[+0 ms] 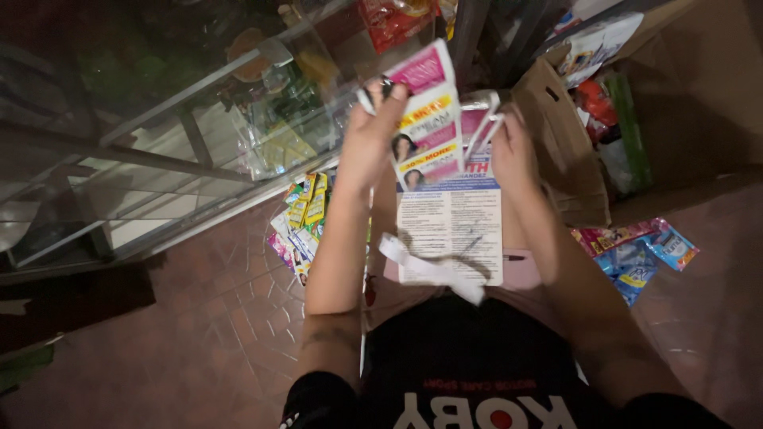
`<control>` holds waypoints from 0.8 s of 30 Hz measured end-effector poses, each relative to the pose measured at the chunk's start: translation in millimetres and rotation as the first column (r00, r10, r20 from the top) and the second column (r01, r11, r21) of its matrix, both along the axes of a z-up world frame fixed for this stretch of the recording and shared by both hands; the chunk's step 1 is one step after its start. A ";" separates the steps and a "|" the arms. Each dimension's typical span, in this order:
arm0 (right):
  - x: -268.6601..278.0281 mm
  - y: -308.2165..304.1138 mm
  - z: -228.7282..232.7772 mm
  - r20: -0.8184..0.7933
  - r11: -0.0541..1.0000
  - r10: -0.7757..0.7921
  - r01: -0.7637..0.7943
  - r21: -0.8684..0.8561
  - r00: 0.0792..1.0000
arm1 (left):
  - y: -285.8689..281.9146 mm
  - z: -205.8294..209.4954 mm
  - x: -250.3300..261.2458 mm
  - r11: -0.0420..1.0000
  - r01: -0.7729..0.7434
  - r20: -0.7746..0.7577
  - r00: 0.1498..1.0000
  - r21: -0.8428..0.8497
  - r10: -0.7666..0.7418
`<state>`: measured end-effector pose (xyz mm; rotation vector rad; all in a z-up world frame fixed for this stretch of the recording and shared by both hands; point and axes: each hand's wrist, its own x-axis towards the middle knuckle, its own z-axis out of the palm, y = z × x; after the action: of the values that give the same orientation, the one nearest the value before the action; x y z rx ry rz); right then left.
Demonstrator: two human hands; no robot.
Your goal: The person sits on the floor and assembles a chain of promotional sachets by threading a white plastic strip through pre-punched holes. They pull the strip through each sachet, aligning them into a connected strip.
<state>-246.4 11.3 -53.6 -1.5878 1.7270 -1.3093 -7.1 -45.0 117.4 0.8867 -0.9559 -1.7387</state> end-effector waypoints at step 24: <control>-3.9 -17.3 60.9 0.007 0.930 0.366 -0.366 -0.038 0.930 | 9.5 69.6 -9.1 0.907 0.233 -0.134 0.946 -0.352 -0.295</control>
<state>-250.3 -6.1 7.3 -1.8101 1.3187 -1.1647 -16.2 -35.5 187.0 0.3818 -1.2427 -1.7762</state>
